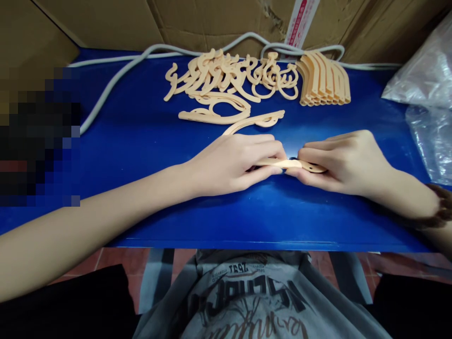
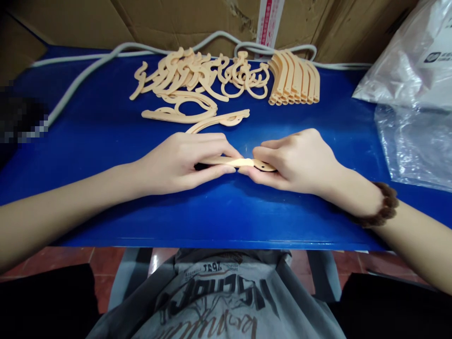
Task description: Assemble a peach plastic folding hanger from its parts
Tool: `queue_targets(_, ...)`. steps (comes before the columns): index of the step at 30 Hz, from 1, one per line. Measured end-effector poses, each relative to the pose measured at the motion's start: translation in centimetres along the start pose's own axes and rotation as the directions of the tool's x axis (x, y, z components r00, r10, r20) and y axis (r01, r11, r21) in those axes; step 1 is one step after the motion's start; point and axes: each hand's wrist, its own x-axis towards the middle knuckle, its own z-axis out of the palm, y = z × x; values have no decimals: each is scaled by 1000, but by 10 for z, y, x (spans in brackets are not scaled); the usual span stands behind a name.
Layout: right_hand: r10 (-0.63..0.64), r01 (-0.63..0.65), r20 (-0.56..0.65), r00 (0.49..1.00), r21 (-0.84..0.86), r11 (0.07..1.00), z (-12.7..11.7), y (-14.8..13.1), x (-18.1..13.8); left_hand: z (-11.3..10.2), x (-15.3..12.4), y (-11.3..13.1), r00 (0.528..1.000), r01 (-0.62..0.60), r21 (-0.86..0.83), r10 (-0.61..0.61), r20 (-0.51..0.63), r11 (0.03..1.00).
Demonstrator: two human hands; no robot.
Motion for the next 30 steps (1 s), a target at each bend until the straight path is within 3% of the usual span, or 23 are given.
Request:
queue_targets(4,-89,89,6,996,52,995,-3,1,-1,-3,1,4,1000,-10,104,12,-15,995)
queue_targets(9,-213,218,-59,975,84,972,-3,-5,-1,-3,3,-3,987,127,245,-99,-124,961)
queue_targets(14,-285,295,-122,951,75,953,-1,-7,0,-1,2,-16,988,144,180,-132,-75,973)
queue_targets(26,-291,285,-80,953,-85,955,1,-12,2,-3,2,-9,989,147,266,-142,-37,953)
queue_targets(30,-281,270,-135,950,-92,958,-1,-5,1,-4,3,-9,987,163,230,-159,-35,959)
